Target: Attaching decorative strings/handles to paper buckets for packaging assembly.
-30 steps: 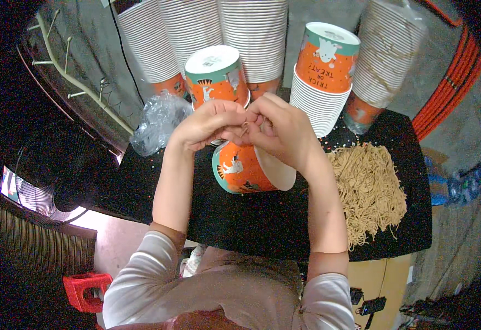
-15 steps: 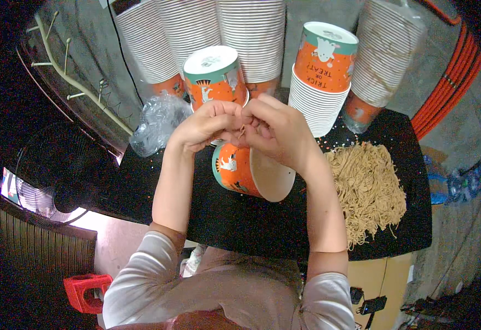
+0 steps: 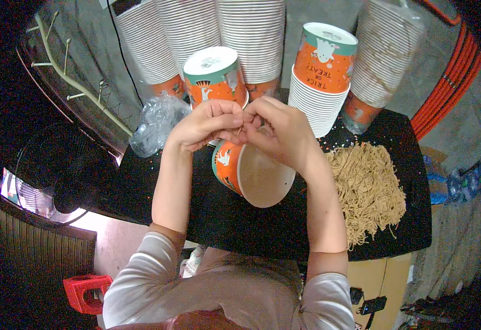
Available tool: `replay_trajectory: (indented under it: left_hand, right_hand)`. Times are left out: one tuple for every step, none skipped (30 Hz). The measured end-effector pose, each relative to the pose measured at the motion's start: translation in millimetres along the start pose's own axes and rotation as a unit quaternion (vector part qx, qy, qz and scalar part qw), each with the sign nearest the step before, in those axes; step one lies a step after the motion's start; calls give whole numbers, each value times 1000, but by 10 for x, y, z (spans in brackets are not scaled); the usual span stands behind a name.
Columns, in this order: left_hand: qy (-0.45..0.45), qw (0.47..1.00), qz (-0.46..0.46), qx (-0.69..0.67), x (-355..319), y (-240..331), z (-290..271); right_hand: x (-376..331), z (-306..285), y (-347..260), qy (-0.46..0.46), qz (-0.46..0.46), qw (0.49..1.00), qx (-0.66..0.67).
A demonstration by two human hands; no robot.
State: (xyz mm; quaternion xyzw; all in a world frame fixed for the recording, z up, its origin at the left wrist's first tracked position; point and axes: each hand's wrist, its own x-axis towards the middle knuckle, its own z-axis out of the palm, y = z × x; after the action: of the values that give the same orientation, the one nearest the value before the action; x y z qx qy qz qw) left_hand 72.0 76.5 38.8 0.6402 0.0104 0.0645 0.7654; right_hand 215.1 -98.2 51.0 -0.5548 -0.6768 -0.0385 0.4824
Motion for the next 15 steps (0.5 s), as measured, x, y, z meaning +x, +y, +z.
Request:
replay_trajectory:
  left_hand:
    - [1,1000,2,-5,-5,2,-1]
    - [1,1000,3,-10,-4,-1,-3]
    - [1,1000,5,-15,-3,-4,-3]
    - [2,1000,5,-14,-2,-3,-1]
    - [4,1000,6,-13,-3,3,6]
    - [6,1000,6,-12,-5,9,13]
    - [7,1000,5,-12,-8,16,19]
    - [7,1000,5,-11,-7,24,30]
    - [7,1000,4,-10,-7,33,41]
    - [13,1000,4,-4,-8,41,56]
    - [20,1000,3,4,-19,52,69]
    - [27,1000,2,11,-29,63,83]
    - [32,999,4,14,-39,79,101]
    - [36,999,6,16,-41,90,124]
    - [40,999,8,19,-39,94,141]
  right_hand:
    - [3,-7,-7,0,-5,1000,-5]
    - [-1,-16,-13,2,3,1000,-9]
    - [-7,-27,-25,4,12,1000,-13]
    - [-11,-36,-39,6,20,1000,-17]
    - [-10,-50,-63,8,27,999,-24]
    - [-8,-66,-89,10,34,999,-31]
    - [-7,-75,-101,11,42,998,-38]
    - [-10,-81,-97,14,37,998,-51]
    - [-16,-89,-87,16,32,997,-64]
    - [-23,-100,-81,18,28,996,-78]
    - [-21,-115,-89,9,39,995,-91]
    - [-16,-139,-109,-1,51,993,-105]
    - [-14,-154,-118,-11,63,991,-118]
    - [-26,-156,-98,-3,55,992,-110]
    - [-38,-149,-67,4,48,994,-101]
